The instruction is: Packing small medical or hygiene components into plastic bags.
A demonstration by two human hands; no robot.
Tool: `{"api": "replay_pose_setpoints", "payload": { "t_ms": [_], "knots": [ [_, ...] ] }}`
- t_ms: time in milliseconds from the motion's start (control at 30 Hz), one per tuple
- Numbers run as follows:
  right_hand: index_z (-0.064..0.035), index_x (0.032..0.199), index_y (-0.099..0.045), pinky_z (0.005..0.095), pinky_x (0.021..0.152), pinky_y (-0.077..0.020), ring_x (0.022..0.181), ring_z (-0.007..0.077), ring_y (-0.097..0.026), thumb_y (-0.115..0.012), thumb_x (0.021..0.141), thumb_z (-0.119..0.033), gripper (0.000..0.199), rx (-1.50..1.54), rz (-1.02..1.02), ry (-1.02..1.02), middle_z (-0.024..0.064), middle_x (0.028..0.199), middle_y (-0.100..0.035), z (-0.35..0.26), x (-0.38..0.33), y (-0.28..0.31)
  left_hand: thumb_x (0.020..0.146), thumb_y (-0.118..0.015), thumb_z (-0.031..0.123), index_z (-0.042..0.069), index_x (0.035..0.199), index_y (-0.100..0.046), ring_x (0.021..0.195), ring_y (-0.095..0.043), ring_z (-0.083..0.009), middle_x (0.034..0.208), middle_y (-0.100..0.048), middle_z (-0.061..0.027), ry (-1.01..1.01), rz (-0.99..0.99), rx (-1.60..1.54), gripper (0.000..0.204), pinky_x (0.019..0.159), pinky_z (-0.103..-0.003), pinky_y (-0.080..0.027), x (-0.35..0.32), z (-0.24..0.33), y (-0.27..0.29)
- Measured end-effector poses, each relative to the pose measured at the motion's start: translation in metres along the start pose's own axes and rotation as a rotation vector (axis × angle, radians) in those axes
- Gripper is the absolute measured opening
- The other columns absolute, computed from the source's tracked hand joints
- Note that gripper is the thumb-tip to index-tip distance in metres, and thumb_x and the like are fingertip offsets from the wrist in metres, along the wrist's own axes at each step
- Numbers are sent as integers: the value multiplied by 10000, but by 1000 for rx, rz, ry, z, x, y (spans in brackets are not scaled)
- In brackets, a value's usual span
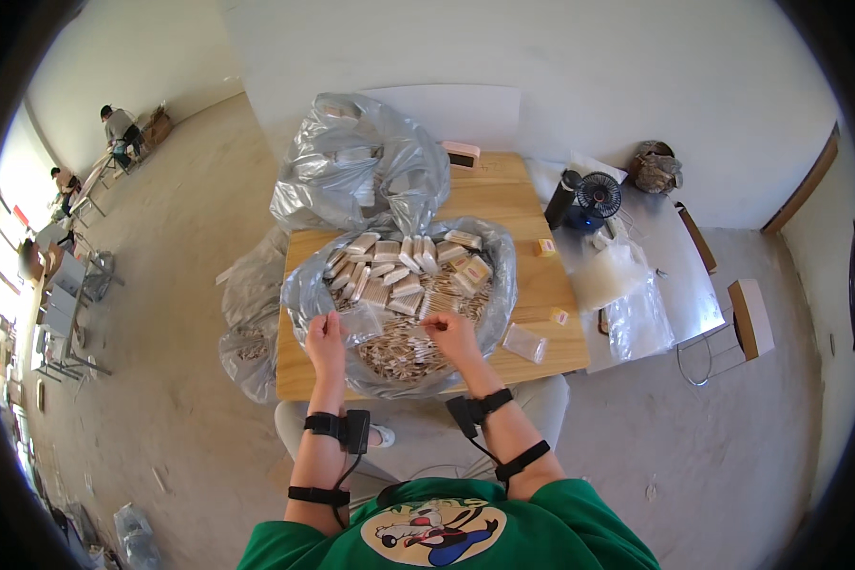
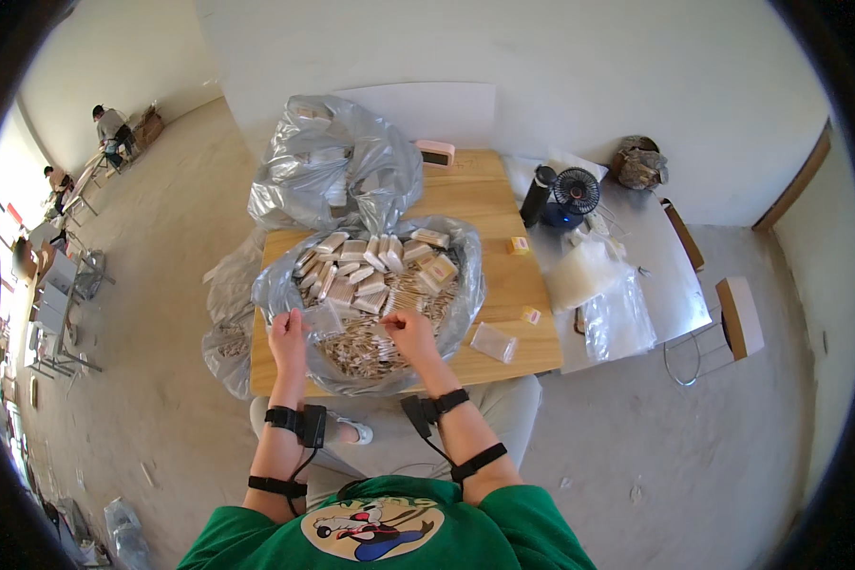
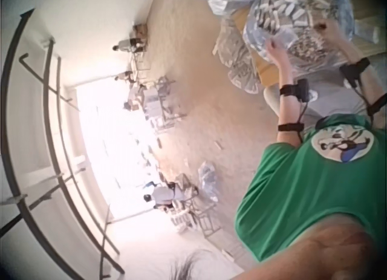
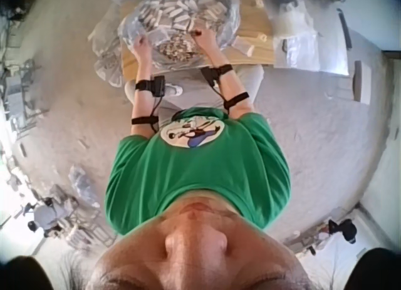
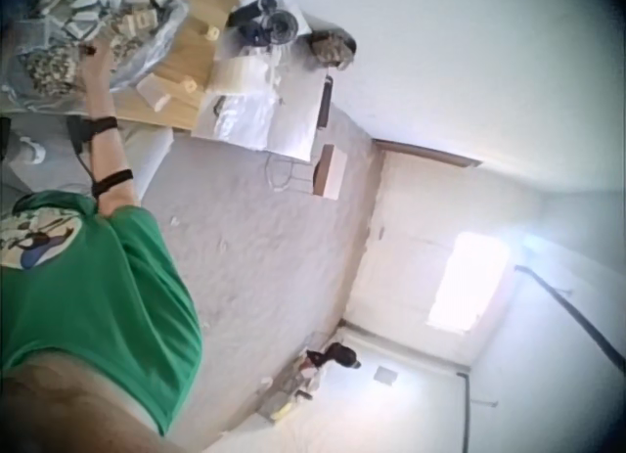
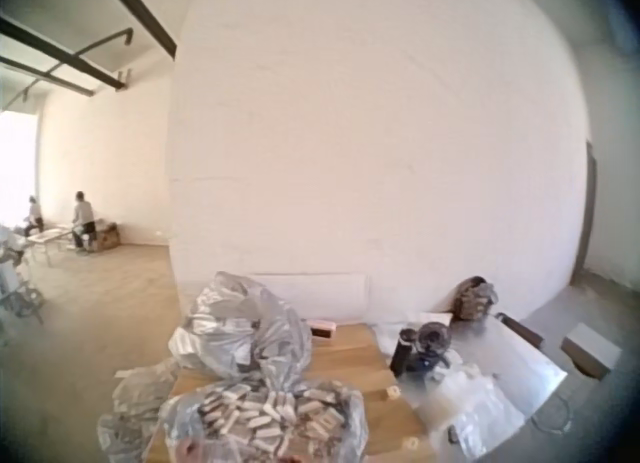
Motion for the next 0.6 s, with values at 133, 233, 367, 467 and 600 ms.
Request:
{"api": "replay_pose_setpoints", "payload": {
  "t_ms": [133,233,367,467,600],
  "knots": [
    [-42,904,-657,235,706,-454,770,100,-584,-591,723,87,232,314,111,225,22,848,-648,12,-8,71,927,-536,232,48,744,-554,447,-384,-51,600,-556,3,306,-197,-206,261,416,-223,-301,-15,31,-30],
    [-18,906,-650,240,733,-450,822,110,-583,-549,781,61,179,664,143,115,39,883,-640,19,-23,118,948,-497,237,88,718,-525,408,-310,-16,579,-534,23,275,-356,-317,276,369,-206,-225,-30,42,-54],
    [-5,896,-632,241,682,-458,773,107,-585,-556,833,-29,102,749,339,52,34,812,-633,69,-36,188,963,-463,264,77,757,-542,410,-319,-20,574,-552,20,225,-596,-193,289,380,-209,-253,-68,69,-102],
    [-15,910,-620,248,629,-455,735,104,-583,-592,816,-55,106,432,519,-86,28,771,-628,132,-30,227,973,-429,280,60,806,-546,412,-326,-27,611,-603,0,199,-758,-172,300,390,-210,-273,-97,72,-141],
    [-29,926,-598,306,641,-474,717,178,-602,-650,756,-96,190,-65,658,-180,77,744,-626,208,-28,276,976,-409,277,39,856,-544,408,-384,-55,668,-648,-36,147,-936,-126,298,396,-218,-319,-142,92,-204]
  ]
}}
Point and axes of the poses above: each hand's wrist, its own x-axis towards the middle knuckle, its own y-axis out of the back of the hand, z = x × y, the point moved 3 cm from there along x, towards the middle knuckle
